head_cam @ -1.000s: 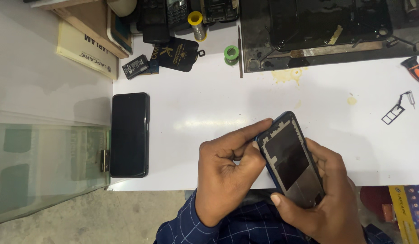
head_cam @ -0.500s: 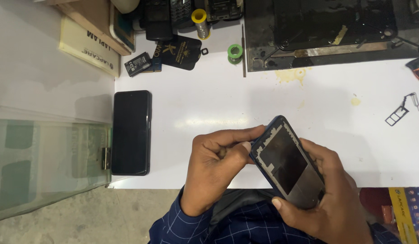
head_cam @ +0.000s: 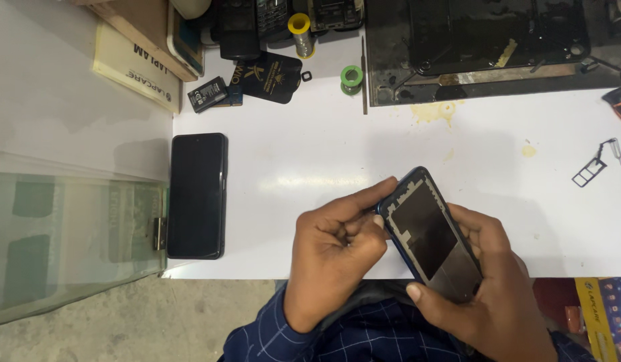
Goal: The person pries open the back cover of a blue smartphone using a pry tool, removes the back panel and a small internal frame, then uses a screwdriver to unscrew components from the exposed battery compartment on the workbench.
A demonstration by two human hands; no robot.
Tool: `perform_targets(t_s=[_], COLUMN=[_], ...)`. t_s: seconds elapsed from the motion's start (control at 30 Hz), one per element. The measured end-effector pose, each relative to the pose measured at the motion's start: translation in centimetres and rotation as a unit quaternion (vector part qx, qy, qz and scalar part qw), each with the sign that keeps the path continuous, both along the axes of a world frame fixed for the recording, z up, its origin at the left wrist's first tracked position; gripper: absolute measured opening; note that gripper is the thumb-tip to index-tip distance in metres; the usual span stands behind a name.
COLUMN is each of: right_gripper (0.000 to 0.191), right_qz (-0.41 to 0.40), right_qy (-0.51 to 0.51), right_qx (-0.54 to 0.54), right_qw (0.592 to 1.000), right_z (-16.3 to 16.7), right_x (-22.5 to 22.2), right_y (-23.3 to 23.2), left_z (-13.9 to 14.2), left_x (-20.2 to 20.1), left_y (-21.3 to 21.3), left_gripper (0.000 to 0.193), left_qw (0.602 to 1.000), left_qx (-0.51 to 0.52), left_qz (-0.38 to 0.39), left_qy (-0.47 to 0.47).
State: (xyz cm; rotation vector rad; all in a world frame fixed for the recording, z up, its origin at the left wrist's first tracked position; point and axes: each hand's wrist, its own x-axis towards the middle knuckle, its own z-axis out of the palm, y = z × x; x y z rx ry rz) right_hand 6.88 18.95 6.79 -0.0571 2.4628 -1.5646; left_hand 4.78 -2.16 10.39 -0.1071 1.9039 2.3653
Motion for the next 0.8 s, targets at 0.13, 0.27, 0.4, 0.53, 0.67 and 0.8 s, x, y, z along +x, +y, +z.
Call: perform_targets(t_s=[0.13, 0.27, 0.4, 0.53, 0.67, 0.8], right_gripper=[0.099, 0.105, 0.102, 0.099, 0.098, 0.097], right_qz=[0.002, -0.013, -0.020, -0.017, -0.005, 0.002], right_qy=[0.023, 0.008, 0.033, -0.009, 0.008, 0.035], right_qx=[-0.015, 0.014, -0.006, -0.006, -0.025, -0.028], right_qw=[1.000, 1.000, 0.999, 1.000, 1.000, 0.999], right_z=[-0.1, 0.0, 0.1, 0.0, 0.0, 0.3], right_x=[0.1, 0.3, 0.6, 0.5, 0.6, 0.6], right_y=[0.0, -0.1, -0.5, -0.6, -0.6, -0.8], left_z=[0.0, -0.3, -0.4, -0.5, -0.6, -0.7], left_x=[0.2, -0.3, -0.4, -0.4, -0.5, -0.9], left_y=[0.2, 0.4, 0.5, 0.6, 0.3, -0.4], left_gripper=[0.042, 0.035, 0.034, 0.033, 0.030, 0.032], left_qw=[1.000, 0.999, 0.999, 0.999, 0.999, 0.999], left_qx=[-0.009, -0.024, -0.033, -0.031, -0.014, 0.040], left_qz=[0.009, 0.026, 0.036, 0.042, 0.030, 0.010], left_qy=[0.008, 0.006, 0.010, 0.012, 0.012, -0.008])
